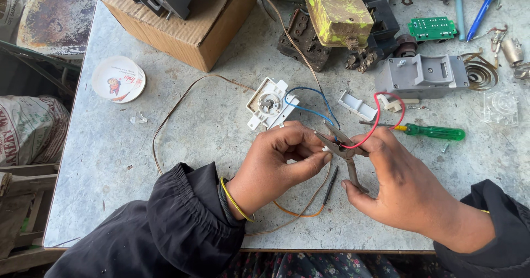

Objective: The person uses pliers to strip and twist wires connected to a white plastic electrical component. They repeatedly adjust the wires and the component, then use a screwdriver to tighten a terminal inside the component.

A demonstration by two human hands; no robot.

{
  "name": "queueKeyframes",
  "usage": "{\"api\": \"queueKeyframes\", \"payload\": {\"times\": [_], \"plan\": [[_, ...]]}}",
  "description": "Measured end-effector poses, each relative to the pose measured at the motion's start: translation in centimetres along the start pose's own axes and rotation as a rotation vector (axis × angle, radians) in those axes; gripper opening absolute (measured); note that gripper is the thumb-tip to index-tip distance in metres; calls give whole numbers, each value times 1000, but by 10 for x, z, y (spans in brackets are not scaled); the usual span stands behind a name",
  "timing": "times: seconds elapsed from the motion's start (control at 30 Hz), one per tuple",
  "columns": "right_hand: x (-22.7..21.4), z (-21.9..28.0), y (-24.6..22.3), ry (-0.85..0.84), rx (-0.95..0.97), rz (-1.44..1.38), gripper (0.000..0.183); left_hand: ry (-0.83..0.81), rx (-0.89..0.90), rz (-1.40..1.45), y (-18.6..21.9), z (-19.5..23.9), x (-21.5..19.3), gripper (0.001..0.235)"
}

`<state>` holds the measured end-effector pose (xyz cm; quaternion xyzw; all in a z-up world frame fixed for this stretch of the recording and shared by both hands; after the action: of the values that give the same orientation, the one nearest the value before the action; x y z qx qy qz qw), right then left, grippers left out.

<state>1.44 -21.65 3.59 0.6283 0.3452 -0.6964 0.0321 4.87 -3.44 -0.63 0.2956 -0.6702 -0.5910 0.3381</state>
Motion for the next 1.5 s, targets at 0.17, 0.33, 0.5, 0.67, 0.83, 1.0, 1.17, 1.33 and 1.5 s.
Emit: {"api": "queueKeyframes", "payload": {"times": [0.17,0.33,0.5,0.67,0.83,1.0,1.17,1.33,1.5], "plan": [[4,2,3,2,3,67,83,-65,34,107,-5,-2,4,14],[2,4,6,89,25,217,71,-115,-22,296,-12,-1,8,18],[-9,4,4,108,-15,348,51,-178,52,312,-5,0,20,29],[-10,10,6,154,-80,305,40,-196,-17,274,-7,2,25,34],[13,10,37,-89,138,146,27,-179,3,235,-5,3,22,38],[38,11,56,-375,321,-629,19,-135,43,32,1,-1,13,34],[46,19,52,-627,412,-1091,25,-146,100,-96,13,0,6,31],[43,23,47,-757,368,-1229,27,-197,155,-220,27,0,6,27],[47,32,56,-793,408,-1296,31,-254,206,-294,31,2,4,27]]}}
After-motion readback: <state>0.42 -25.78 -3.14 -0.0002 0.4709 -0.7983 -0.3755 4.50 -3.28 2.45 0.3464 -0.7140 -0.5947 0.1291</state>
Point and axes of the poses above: each hand's wrist, its own z-axis away from the middle knuckle, its own x-axis out of the palm, y = z × x, the point moved 6 cm from there along -z, towards the middle knuckle, and after that the axes turned 10 degrees about -y, right-handed, at the moved point
